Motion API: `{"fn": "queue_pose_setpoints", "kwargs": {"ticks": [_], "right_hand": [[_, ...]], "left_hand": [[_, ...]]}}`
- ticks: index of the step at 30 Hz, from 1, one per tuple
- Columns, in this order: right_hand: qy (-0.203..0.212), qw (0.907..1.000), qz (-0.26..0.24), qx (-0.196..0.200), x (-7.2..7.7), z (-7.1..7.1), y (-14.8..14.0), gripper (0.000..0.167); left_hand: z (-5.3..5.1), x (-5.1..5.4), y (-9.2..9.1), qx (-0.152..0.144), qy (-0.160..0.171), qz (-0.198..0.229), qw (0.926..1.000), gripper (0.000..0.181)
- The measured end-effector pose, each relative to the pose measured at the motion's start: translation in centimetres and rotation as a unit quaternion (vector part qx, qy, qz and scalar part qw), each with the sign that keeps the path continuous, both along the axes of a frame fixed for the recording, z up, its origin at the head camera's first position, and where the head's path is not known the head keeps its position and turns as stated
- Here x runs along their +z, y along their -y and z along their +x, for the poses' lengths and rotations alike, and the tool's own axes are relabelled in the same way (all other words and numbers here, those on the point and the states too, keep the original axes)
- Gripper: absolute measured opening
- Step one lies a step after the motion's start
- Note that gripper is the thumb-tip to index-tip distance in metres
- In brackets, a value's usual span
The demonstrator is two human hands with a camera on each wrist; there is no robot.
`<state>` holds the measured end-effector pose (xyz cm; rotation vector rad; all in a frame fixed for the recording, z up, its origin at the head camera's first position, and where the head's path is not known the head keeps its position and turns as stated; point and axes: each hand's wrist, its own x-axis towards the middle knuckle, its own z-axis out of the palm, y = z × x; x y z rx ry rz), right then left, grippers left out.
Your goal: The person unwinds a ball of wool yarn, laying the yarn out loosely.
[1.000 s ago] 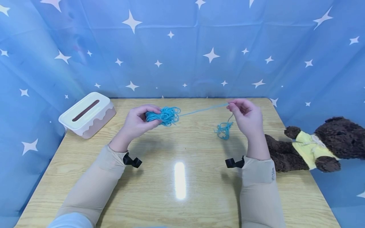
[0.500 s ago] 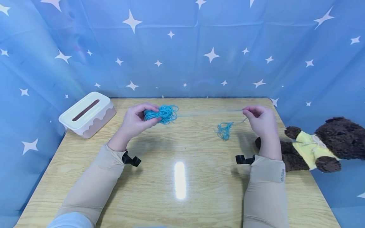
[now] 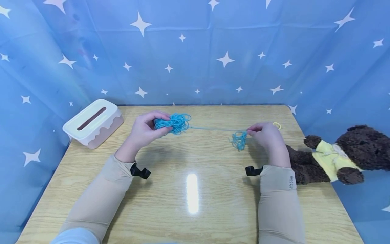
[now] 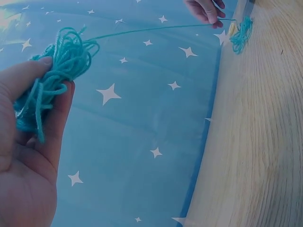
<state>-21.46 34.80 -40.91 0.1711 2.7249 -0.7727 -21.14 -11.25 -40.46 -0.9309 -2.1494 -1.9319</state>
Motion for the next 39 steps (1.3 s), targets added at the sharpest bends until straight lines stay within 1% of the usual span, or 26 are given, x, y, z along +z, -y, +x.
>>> {"fn": "queue_pose_setpoints", "kwargs": {"ticks": [6, 8, 11, 14, 16, 19, 23, 26, 31, 35, 39], "right_hand": [[0.020, 0.9983, -0.008, 0.054, -0.6, -0.2, 0.6, 0.047], [0.031, 0.9969, -0.006, 0.072, -0.4, -0.2, 0.9, 0.049], [0.022, 0.9952, -0.016, 0.094, 0.1, -0.1, 1.8, 0.056], [-0.024, 0.9924, -0.059, 0.105, 0.8, 0.2, 3.3, 0.061], [-0.064, 0.9862, -0.099, 0.117, 1.2, 0.5, 4.6, 0.061], [-0.112, 0.9742, -0.144, 0.134, 1.8, 1.1, 7.1, 0.052], [-0.156, 0.9581, -0.185, 0.153, 1.9, 1.9, 10.8, 0.039], [-0.162, 0.9547, -0.199, 0.150, 1.7, 2.5, 13.2, 0.033], [-0.155, 0.9587, -0.203, 0.123, 1.3, 3.5, 16.0, 0.027], [-0.169, 0.9577, -0.204, 0.112, 1.1, 3.8, 17.0, 0.024], [-0.174, 0.9579, -0.206, 0.099, 1.3, 3.9, 16.7, 0.022]], "left_hand": [[0.1, 0.0, -0.2, -0.003, 0.001, -0.008, 1.0000, 0.024], [0.2, 0.0, -0.3, -0.004, 0.003, -0.009, 0.9999, 0.025], [0.3, 0.1, -0.5, -0.004, 0.002, -0.012, 0.9999, 0.025], [0.3, 0.0, -0.6, -0.001, 0.000, -0.017, 0.9999, 0.025], [0.4, 0.0, -0.6, 0.000, 0.002, -0.019, 0.9998, 0.024], [0.4, -0.1, -0.7, -0.001, 0.002, -0.019, 0.9998, 0.024], [0.5, -0.1, -0.9, -0.001, 0.002, -0.019, 0.9998, 0.023], [0.5, -0.1, -0.9, 0.000, 0.003, -0.020, 0.9998, 0.023], [0.5, -0.2, -1.0, -0.003, 0.007, -0.017, 0.9998, 0.022], [0.4, -0.2, -0.9, -0.001, 0.005, -0.020, 0.9998, 0.022], [0.4, -0.2, -0.9, -0.004, 0.004, -0.015, 0.9999, 0.022]]}}
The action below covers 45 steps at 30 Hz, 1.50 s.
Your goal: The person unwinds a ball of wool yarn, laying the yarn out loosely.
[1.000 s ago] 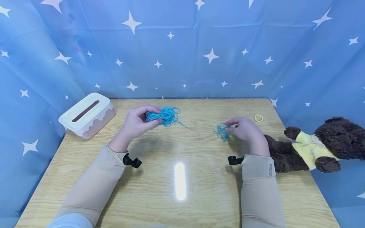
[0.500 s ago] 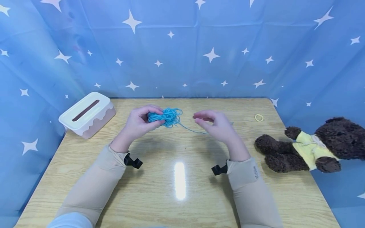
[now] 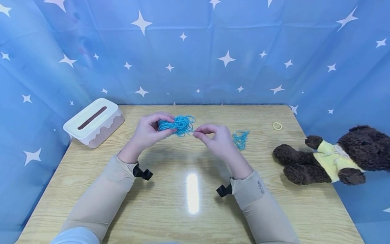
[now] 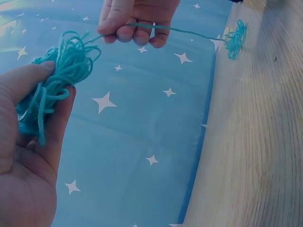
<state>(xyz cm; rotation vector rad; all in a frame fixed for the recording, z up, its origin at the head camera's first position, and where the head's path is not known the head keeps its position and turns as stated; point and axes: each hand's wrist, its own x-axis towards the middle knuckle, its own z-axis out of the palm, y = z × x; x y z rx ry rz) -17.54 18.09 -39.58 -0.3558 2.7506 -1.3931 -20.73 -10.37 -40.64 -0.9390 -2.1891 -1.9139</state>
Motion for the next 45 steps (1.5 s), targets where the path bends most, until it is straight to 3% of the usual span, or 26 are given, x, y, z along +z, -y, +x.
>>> {"fn": "queue_pose_setpoints", "kwargs": {"ticks": [5, 8, 13, 17, 28, 35, 45], "right_hand": [[-0.021, 0.9996, -0.009, -0.018, 1.0, 0.1, -1.6, 0.021], [-0.060, 0.9975, -0.031, -0.024, 1.3, 0.0, -2.7, 0.019], [-0.126, 0.9877, -0.084, -0.039, 2.0, -0.2, -4.5, 0.012], [-0.152, 0.9789, -0.128, -0.048, 2.6, -0.1, -5.7, 0.011], [-0.188, 0.9705, -0.122, -0.088, 3.2, -0.2, -7.5, 0.014], [-0.184, 0.9660, -0.094, -0.156, 3.3, -0.5, -8.5, 0.018], [-0.163, 0.9525, -0.117, -0.229, 3.2, -0.8, -9.3, 0.019]], "left_hand": [[0.0, 0.0, 0.0, -0.003, -0.002, 0.006, 1.0000, 0.021], [0.0, 0.0, 0.0, -0.007, 0.001, 0.009, 0.9999, 0.022], [0.0, -0.1, 0.1, -0.011, 0.006, 0.015, 0.9998, 0.023], [0.0, -0.1, 0.1, -0.005, 0.000, 0.009, 1.0000, 0.023], [0.1, -0.1, 0.2, -0.010, 0.008, 0.018, 0.9998, 0.019], [-0.2, -0.1, 0.2, -0.017, -0.004, 0.016, 0.9997, 0.020], [-0.1, -0.1, 0.2, -0.012, -0.011, 0.001, 0.9999, 0.022]]}}
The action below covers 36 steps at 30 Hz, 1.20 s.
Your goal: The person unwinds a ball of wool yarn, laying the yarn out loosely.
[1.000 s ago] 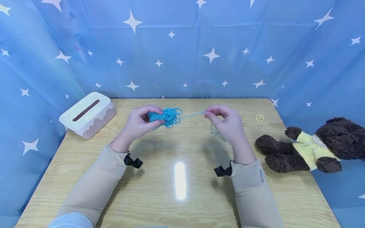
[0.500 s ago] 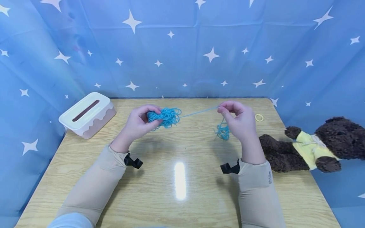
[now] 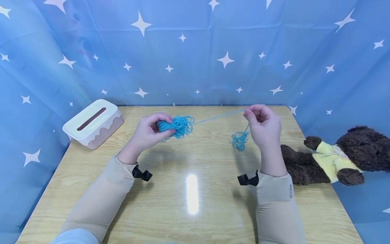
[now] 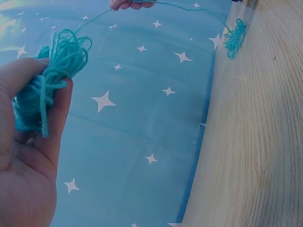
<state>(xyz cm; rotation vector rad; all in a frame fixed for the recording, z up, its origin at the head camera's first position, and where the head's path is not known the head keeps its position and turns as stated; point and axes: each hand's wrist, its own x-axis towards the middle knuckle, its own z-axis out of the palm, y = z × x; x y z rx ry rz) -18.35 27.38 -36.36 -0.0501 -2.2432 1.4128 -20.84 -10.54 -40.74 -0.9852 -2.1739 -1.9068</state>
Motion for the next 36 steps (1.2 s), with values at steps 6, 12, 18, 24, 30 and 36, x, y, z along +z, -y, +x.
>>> {"fn": "queue_pose_setpoints", "kwargs": {"ticks": [6, 12, 18, 24, 30, 36], "right_hand": [[0.016, 0.9989, 0.016, -0.040, 0.4, 0.1, -1.2, 0.022], [0.093, 0.9852, 0.111, -0.091, 0.6, 0.1, -2.8, 0.034], [0.188, 0.9553, 0.207, -0.097, -0.6, -0.7, -4.1, 0.042], [0.276, 0.9230, 0.267, -0.026, -2.3, -1.7, -5.3, 0.042], [0.336, 0.8930, 0.286, 0.089, -3.0, -2.5, -5.1, 0.046], [0.268, 0.9165, 0.224, 0.195, -3.1, -2.3, -1.0, 0.056]], "left_hand": [[0.1, 0.1, 0.0, 0.001, 0.012, 0.007, 0.9999, 0.022], [-0.2, 0.2, 0.0, 0.004, 0.003, 0.006, 1.0000, 0.021], [-0.1, 0.2, 0.1, 0.002, 0.002, 0.008, 1.0000, 0.021], [0.0, 0.1, 0.1, 0.005, 0.003, 0.008, 0.9999, 0.021], [0.0, -0.1, -0.2, 0.003, 0.008, -0.002, 1.0000, 0.023], [0.2, -0.1, -0.4, 0.007, 0.015, -0.010, 0.9998, 0.022]]}}
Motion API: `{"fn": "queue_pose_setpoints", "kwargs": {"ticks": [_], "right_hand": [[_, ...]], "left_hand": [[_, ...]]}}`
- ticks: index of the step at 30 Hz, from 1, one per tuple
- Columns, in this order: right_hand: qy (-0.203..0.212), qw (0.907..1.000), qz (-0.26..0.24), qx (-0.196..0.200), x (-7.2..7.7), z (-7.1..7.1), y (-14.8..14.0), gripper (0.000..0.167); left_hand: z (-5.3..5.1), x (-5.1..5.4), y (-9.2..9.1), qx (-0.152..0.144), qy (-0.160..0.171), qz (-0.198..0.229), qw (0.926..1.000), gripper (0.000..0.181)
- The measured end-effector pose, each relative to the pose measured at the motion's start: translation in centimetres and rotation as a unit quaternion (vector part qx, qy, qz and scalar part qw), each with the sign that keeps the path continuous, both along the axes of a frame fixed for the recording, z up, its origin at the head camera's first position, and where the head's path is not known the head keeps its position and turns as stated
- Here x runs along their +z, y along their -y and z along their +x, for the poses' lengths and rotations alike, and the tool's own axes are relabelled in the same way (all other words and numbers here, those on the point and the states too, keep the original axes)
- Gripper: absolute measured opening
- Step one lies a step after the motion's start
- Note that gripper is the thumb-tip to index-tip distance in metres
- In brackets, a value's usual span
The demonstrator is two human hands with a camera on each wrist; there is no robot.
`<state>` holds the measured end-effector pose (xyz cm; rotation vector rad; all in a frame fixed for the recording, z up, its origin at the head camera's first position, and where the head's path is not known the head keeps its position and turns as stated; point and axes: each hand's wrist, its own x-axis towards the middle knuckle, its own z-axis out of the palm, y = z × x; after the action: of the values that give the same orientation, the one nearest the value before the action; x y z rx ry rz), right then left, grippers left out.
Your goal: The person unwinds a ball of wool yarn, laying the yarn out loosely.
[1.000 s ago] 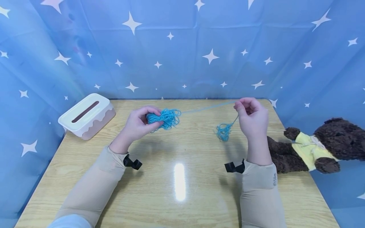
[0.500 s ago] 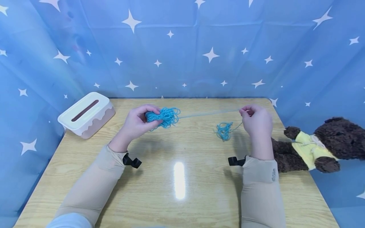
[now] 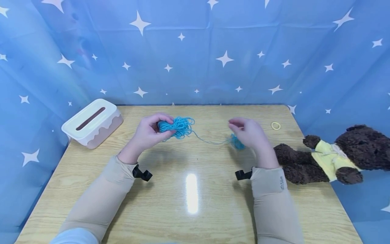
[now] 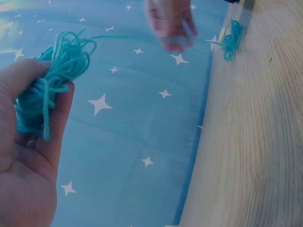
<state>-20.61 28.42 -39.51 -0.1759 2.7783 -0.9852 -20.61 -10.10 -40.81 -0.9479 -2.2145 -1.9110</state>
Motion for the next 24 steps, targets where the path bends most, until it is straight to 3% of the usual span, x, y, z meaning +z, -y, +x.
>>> {"fn": "queue_pose_setpoints", "kwargs": {"ticks": [5, 10, 18, 24], "right_hand": [[-0.041, 0.9884, -0.126, 0.074, -0.4, 0.9, 5.2, 0.051], [-0.036, 0.9778, -0.191, 0.078, -0.6, 2.0, 8.8, 0.044], [-0.066, 0.9817, -0.176, 0.030, -0.2, 3.1, 9.8, 0.025], [-0.130, 0.9780, -0.161, 0.024, 0.8, 3.2, 8.7, 0.022]], "left_hand": [[0.1, 0.0, 0.1, -0.001, -0.001, 0.002, 1.0000, 0.023], [0.0, 0.0, 0.2, 0.000, -0.003, 0.004, 1.0000, 0.023], [-0.1, 0.1, 0.2, 0.011, -0.004, -0.006, 0.9999, 0.023], [-0.1, 0.2, 0.3, 0.007, 0.000, -0.001, 1.0000, 0.024]]}}
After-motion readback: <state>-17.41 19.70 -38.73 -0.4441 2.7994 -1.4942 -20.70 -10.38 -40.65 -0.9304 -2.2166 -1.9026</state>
